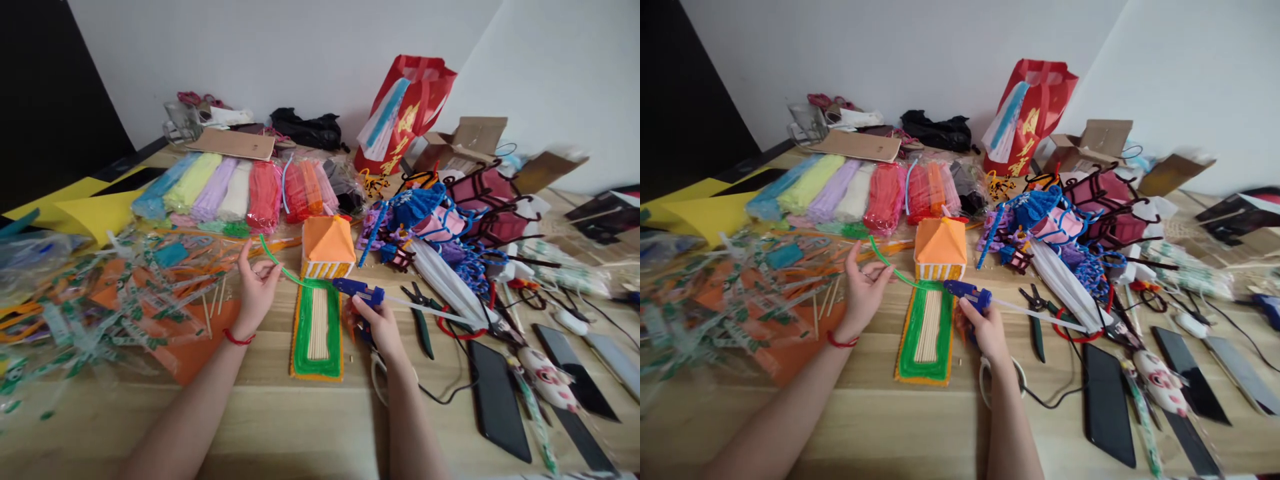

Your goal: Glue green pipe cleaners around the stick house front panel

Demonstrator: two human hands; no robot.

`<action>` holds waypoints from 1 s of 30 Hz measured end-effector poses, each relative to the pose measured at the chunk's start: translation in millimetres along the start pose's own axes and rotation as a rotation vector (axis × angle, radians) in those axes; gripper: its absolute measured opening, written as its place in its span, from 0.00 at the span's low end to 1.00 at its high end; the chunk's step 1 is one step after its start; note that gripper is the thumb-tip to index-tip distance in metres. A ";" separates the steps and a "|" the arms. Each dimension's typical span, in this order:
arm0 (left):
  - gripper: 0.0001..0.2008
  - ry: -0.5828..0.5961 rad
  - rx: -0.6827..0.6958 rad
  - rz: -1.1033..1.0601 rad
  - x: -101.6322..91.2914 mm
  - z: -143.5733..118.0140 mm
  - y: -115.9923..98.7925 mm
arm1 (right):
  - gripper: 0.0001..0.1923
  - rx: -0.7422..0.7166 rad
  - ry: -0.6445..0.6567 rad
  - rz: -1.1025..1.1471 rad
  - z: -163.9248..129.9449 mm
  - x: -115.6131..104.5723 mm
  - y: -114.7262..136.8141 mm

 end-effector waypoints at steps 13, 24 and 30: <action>0.28 -0.014 0.043 0.121 -0.7 6.7 8.5 | 0.27 0.047 0.015 -0.252 8.6 7.6 -25.2; 0.22 -0.018 0.035 0.132 -1.6 7.3 11.3 | 0.23 -0.035 -0.062 -0.504 7.7 11.6 -16.8; 0.22 -0.020 0.048 0.163 -1.4 7.3 10.1 | 0.23 -0.026 -0.071 -0.540 8.1 11.9 -15.6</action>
Point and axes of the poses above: each hand's wrist, its own z-axis towards the middle knuckle, its own x-axis out of the palm, y = z × x, the point moved 4 cm from there along z, towards the middle knuckle, and after that the axes turned 1 degree about z, right-handed, at the moved point
